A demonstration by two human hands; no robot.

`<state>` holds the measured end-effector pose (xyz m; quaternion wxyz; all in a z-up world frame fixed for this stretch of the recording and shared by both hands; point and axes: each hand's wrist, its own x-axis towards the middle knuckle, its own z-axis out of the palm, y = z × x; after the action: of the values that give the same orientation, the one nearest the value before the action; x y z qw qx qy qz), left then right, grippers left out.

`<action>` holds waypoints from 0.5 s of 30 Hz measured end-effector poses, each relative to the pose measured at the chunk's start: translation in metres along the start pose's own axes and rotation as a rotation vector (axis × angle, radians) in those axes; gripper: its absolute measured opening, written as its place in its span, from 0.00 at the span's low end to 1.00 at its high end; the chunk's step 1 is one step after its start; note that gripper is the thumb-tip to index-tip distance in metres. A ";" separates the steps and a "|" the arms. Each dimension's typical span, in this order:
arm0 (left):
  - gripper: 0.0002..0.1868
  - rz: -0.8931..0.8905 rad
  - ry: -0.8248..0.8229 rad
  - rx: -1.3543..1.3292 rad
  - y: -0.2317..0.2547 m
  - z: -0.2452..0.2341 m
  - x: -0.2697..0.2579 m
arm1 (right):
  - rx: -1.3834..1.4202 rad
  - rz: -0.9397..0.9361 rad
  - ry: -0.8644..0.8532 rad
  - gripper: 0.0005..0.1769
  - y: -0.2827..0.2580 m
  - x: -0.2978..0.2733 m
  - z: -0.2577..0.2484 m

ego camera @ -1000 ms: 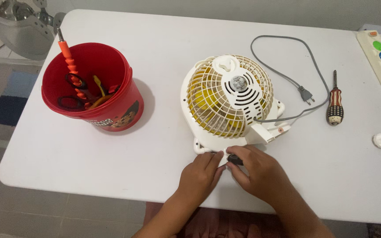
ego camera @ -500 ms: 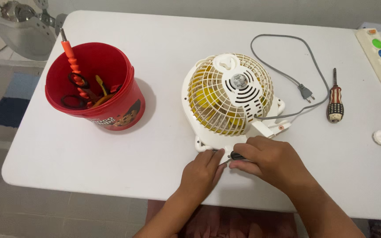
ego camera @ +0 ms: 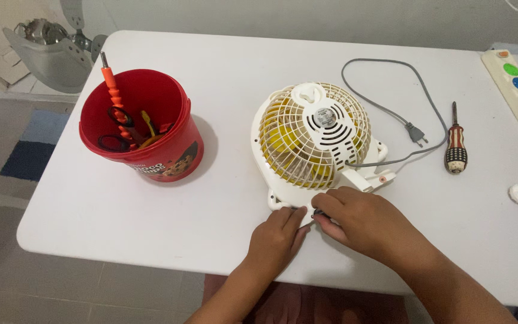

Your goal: The person unplugs a yellow and blue cartoon-style electric fan, removes the front grille and central cap, then uses a screwdriver to remove screws from the back of the fan base. The person continues to unscrew multiple fasteners from the rear housing.

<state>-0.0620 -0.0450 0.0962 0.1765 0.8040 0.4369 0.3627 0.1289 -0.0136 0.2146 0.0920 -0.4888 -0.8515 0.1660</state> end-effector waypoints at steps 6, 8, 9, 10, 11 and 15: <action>0.25 0.000 0.002 0.013 0.000 0.000 0.000 | 0.076 0.026 -0.180 0.22 -0.004 0.006 -0.010; 0.24 -0.002 -0.012 0.011 -0.001 0.000 0.000 | 0.068 0.012 -0.221 0.20 -0.004 0.007 -0.013; 0.24 -0.004 -0.010 0.010 -0.001 0.000 -0.001 | 0.055 0.015 -0.256 0.19 -0.004 0.007 -0.013; 0.24 -0.005 -0.006 0.010 0.000 0.000 -0.001 | 0.040 0.019 -0.288 0.18 -0.004 0.008 -0.014; 0.24 -0.005 -0.003 0.010 0.000 0.000 -0.001 | 0.035 -0.008 -0.278 0.18 -0.004 0.009 -0.015; 0.24 -0.006 -0.001 0.018 0.000 0.001 0.000 | 0.043 -0.010 -0.270 0.17 -0.005 0.013 -0.018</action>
<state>-0.0615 -0.0452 0.0957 0.1706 0.8043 0.4425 0.3581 0.1241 -0.0016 0.2331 -0.0124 -0.4556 -0.8549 0.2479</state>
